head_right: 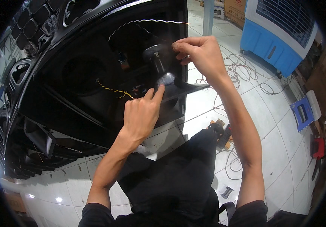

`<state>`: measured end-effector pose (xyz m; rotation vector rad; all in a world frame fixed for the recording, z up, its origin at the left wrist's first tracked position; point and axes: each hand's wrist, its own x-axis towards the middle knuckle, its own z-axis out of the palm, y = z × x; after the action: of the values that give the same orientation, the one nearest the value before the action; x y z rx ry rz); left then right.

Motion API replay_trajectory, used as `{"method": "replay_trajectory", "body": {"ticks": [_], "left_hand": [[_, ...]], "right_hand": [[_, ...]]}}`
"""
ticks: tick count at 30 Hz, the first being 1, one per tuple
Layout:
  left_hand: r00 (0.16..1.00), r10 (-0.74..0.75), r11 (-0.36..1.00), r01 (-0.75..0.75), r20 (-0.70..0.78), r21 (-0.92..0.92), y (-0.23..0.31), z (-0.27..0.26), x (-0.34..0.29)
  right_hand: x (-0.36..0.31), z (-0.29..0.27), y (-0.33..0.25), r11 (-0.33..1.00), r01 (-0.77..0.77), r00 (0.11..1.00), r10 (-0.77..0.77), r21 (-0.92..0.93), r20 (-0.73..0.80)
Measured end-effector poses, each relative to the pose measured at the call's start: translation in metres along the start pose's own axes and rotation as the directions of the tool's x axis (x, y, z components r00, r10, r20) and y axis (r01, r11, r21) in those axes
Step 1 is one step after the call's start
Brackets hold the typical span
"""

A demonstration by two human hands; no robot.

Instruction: The person sits on the floor and twists together the ends of several wires. They then use a soldering iron and solder wire to solder the connections on a black plastic housing, securing the wires in place.

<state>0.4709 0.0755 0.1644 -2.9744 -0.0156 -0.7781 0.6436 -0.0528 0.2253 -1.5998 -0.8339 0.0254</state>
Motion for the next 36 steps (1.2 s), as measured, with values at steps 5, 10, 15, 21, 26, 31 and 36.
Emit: {"method": "replay_trajectory", "body": {"ticks": [5, 10, 15, 21, 26, 31, 36], "left_hand": [[1.0, -0.017, 0.994, 0.015, 0.014, 0.105, 0.022, -0.005, 0.023], [0.998, -0.032, 0.984, 0.022, 0.057, 0.179, 0.036, 0.002, 0.028], [0.988, -0.14, 0.989, 0.136, 0.066, 0.061, 0.019, 0.016, 0.005], [0.997, -0.051, 0.996, 0.047, 0.06, 0.07, 0.003, 0.022, -0.011], [0.997, -0.062, 0.977, 0.052, 0.043, 0.205, 0.015, 0.02, -0.008], [0.991, -0.097, 0.95, 0.064, 0.093, 0.304, 0.03, 0.001, 0.0], [0.985, -0.104, 0.952, 0.058, 0.138, 0.301, 0.031, 0.005, 0.003]], "right_hand": [[0.002, -0.009, -0.003, 0.996, 0.052, 0.998, -0.054, -0.073, -0.022], [0.004, -0.003, 0.004, 0.981, 0.075, 0.997, -0.072, -0.18, 0.021], [-0.002, 0.003, 0.005, 0.987, 0.031, 0.999, -0.028, -0.154, 0.024], [-0.004, 0.007, 0.012, 0.985, 0.075, 0.997, -0.076, -0.157, -0.001], [-0.005, 0.006, 0.009, 0.989, 0.06, 0.998, -0.061, -0.138, -0.003], [-0.005, -0.002, 0.008, 0.985, 0.032, 0.999, -0.029, -0.168, 0.02], [-0.007, -0.001, 0.008, 0.992, 0.061, 0.997, -0.065, -0.113, -0.03]]}}
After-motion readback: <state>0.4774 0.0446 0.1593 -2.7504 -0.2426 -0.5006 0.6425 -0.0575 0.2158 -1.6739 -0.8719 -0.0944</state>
